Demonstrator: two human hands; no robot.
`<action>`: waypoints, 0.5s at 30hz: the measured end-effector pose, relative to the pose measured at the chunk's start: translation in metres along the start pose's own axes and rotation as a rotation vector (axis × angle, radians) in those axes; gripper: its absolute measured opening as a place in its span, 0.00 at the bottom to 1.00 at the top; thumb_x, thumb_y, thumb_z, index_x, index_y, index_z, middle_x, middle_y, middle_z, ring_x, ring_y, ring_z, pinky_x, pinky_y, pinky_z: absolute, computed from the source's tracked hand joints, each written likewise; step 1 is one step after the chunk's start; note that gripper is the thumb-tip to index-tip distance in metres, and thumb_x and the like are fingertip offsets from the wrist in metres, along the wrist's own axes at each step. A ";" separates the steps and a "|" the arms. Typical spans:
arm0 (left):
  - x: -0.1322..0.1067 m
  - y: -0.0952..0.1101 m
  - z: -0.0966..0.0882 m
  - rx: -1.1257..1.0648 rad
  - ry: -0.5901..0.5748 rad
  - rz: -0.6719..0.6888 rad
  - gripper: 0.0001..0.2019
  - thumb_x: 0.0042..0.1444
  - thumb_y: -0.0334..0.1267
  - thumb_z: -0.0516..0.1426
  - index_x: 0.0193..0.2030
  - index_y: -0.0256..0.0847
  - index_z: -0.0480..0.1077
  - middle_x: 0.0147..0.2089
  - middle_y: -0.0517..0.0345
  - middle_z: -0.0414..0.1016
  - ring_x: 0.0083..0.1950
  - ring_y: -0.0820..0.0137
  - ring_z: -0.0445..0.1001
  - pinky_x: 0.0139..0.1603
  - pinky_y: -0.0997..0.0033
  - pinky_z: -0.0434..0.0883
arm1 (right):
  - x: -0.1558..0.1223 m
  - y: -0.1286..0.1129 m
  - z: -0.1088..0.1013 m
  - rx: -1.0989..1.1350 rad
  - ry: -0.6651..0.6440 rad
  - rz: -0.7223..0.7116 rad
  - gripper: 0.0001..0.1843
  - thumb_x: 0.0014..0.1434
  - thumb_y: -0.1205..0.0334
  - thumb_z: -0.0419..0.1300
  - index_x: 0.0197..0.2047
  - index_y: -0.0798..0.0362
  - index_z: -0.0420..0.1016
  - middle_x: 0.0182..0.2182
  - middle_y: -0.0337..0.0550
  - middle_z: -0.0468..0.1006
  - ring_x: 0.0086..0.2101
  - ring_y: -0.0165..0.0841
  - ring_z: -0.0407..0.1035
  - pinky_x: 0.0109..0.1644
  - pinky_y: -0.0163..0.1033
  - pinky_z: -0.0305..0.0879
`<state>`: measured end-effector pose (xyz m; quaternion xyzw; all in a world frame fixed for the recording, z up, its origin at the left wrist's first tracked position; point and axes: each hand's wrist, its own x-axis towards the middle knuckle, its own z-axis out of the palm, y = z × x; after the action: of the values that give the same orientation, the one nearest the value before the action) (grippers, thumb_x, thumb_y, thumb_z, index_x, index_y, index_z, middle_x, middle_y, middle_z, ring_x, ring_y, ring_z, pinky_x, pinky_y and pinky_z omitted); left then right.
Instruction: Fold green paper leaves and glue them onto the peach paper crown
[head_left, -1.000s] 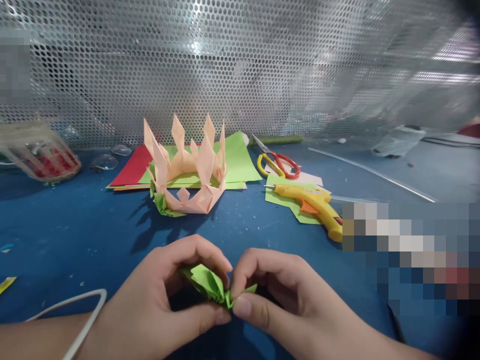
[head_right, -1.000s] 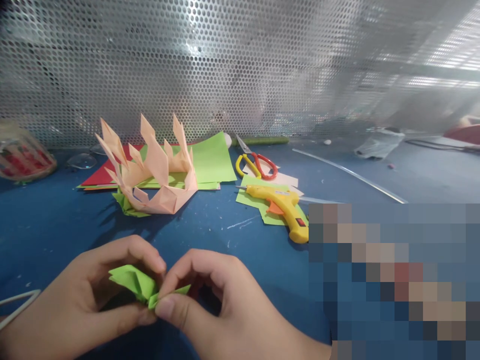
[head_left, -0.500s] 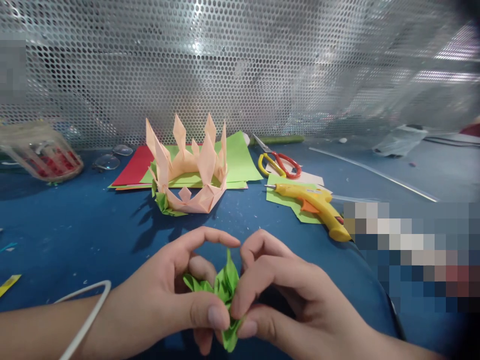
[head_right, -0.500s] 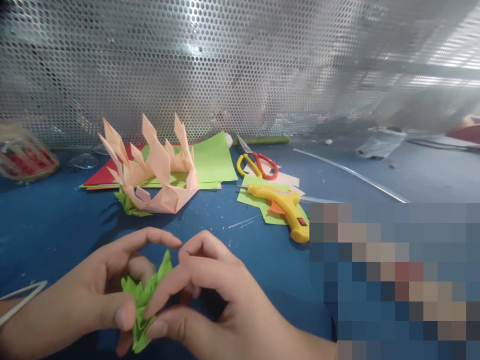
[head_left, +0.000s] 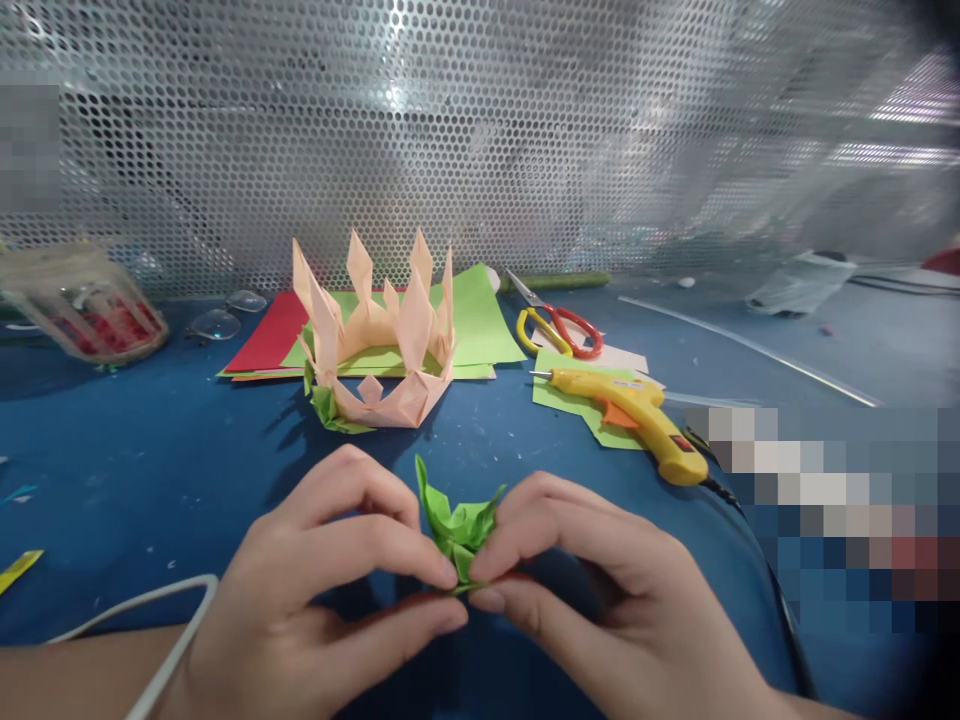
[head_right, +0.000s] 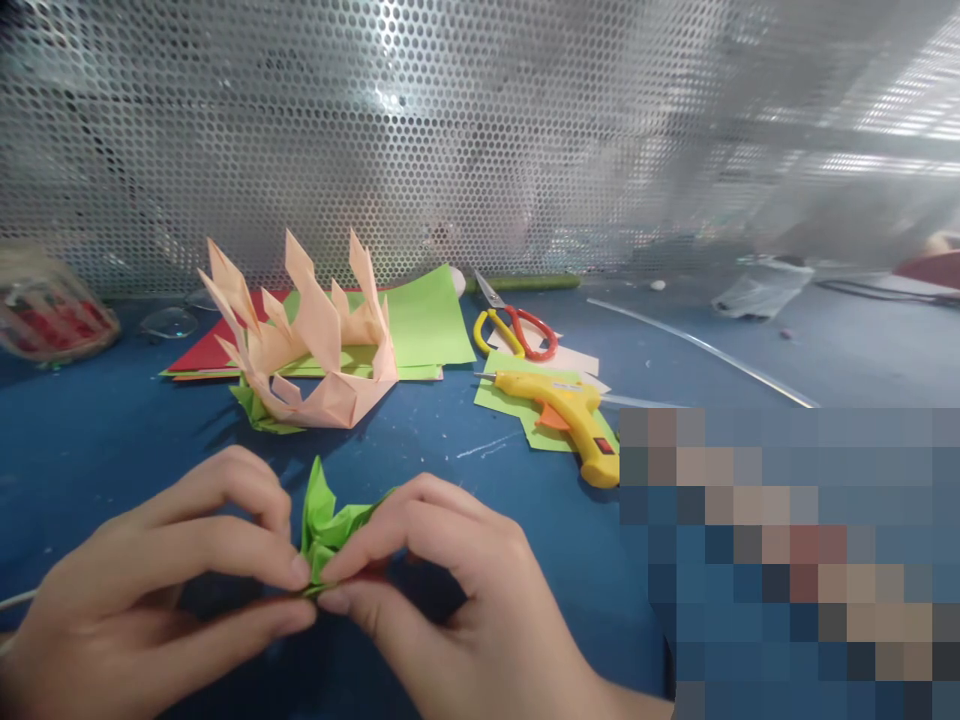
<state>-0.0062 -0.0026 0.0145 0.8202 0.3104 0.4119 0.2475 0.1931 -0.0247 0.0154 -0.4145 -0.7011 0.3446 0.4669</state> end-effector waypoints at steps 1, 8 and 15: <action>0.001 -0.001 0.001 -0.015 -0.013 0.001 0.09 0.52 0.28 0.64 0.34 0.49 0.75 0.32 0.67 0.72 0.35 0.76 0.72 0.37 0.82 0.70 | 0.000 0.000 0.000 -0.027 0.002 -0.012 0.05 0.54 0.70 0.66 0.29 0.51 0.78 0.26 0.36 0.76 0.28 0.27 0.72 0.34 0.28 0.68; 0.004 0.001 0.002 -0.034 -0.069 -0.119 0.09 0.50 0.24 0.61 0.30 0.45 0.74 0.29 0.69 0.78 0.29 0.79 0.76 0.32 0.85 0.72 | -0.006 0.001 -0.001 -0.161 -0.031 -0.042 0.05 0.57 0.68 0.63 0.34 0.50 0.80 0.29 0.39 0.75 0.25 0.26 0.71 0.28 0.28 0.69; 0.006 0.003 0.001 -0.042 -0.074 -0.148 0.09 0.48 0.24 0.61 0.28 0.45 0.74 0.27 0.70 0.78 0.28 0.78 0.76 0.32 0.85 0.71 | -0.005 0.002 -0.003 -0.157 -0.065 -0.016 0.02 0.58 0.62 0.64 0.35 0.49 0.79 0.29 0.39 0.81 0.27 0.29 0.76 0.30 0.28 0.72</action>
<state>-0.0016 -0.0001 0.0189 0.8041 0.3522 0.3684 0.3058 0.1971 -0.0281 0.0128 -0.4327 -0.7440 0.2980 0.4129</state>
